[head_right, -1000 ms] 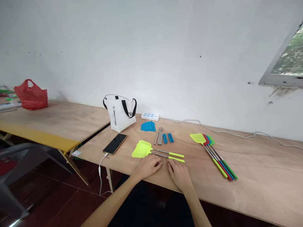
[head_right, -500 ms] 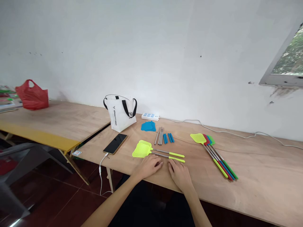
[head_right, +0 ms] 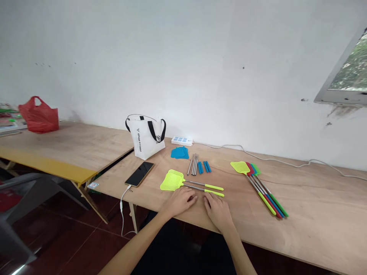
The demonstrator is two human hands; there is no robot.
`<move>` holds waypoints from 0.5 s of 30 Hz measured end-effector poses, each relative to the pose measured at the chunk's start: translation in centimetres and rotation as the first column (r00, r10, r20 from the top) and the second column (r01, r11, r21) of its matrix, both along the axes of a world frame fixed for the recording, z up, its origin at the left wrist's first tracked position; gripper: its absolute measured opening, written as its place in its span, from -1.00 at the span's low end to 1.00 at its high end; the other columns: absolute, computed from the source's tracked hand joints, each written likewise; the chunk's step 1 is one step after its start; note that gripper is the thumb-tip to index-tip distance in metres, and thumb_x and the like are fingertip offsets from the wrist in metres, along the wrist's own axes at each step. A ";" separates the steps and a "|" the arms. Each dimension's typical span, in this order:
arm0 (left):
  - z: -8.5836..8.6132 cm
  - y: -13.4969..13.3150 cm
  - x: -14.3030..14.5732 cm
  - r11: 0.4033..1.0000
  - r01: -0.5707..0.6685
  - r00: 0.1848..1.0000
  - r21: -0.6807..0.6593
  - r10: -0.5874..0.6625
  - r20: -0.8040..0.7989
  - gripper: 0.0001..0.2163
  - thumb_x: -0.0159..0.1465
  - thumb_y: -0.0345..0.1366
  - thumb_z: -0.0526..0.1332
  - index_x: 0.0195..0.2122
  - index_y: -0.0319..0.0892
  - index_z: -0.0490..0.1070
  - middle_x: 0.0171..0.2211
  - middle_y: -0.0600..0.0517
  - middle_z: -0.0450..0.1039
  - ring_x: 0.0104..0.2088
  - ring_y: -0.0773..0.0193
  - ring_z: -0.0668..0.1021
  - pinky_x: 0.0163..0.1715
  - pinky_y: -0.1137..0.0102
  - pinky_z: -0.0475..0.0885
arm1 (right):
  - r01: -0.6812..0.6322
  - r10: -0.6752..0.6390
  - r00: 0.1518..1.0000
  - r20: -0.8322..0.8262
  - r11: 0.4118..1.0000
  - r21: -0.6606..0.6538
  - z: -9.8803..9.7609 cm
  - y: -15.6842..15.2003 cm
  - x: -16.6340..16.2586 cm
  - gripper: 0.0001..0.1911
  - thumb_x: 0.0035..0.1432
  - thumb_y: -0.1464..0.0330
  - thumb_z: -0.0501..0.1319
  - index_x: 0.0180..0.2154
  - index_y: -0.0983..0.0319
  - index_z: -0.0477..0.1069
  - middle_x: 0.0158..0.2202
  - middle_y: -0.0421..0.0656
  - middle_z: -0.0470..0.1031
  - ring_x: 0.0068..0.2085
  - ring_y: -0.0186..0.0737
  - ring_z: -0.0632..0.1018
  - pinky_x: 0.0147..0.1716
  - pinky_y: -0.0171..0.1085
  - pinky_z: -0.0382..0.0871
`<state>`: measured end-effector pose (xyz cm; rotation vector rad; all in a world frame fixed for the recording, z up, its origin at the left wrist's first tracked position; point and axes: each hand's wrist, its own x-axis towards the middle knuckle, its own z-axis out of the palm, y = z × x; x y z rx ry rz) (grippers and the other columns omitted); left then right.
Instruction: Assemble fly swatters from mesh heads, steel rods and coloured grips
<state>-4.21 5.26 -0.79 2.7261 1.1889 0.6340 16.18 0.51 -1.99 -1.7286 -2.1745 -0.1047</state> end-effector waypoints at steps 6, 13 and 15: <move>0.1 -0.1 0.0 1.000 -0.002 1.000 0.006 0.002 0.001 -0.79 0.42 -0.25 0.17 -0.37 -0.16 0.44 -0.33 0.01 0.53 -0.24 0.18 0.55 -0.26 0.35 0.31 | -0.010 0.011 1.000 -0.016 0.999 0.045 -0.3 0.0 0.0 -0.67 0.41 0.30 -0.04 -0.09 0.12 0.49 -0.08 -0.12 0.63 -0.15 -0.14 0.64 -0.22 -0.24 0.42; 0.0 0.0 0.0 1.000 0.001 1.000 0.018 0.000 -0.008 -0.79 0.42 -0.25 0.16 -0.37 -0.16 0.44 -0.35 0.02 0.52 -0.25 0.19 0.54 -0.26 0.36 0.30 | -0.027 0.031 0.999 -0.026 0.989 0.145 -0.5 0.2 0.3 -0.70 0.40 0.32 -0.03 -0.15 0.13 0.48 -0.14 -0.11 0.59 -0.16 -0.15 0.59 -0.21 -0.23 0.40; 0.1 -0.1 0.0 1.000 0.002 1.000 0.014 -0.001 -0.003 -0.78 0.42 -0.25 0.16 -0.37 -0.16 0.44 -0.35 0.01 0.52 -0.25 0.19 0.54 -0.26 0.36 0.30 | -0.009 0.010 1.000 -0.002 0.982 0.189 -0.4 0.3 0.5 -0.71 0.39 0.32 -0.01 -0.11 0.13 0.49 -0.11 -0.07 0.56 -0.11 -0.10 0.56 -0.13 -0.17 0.39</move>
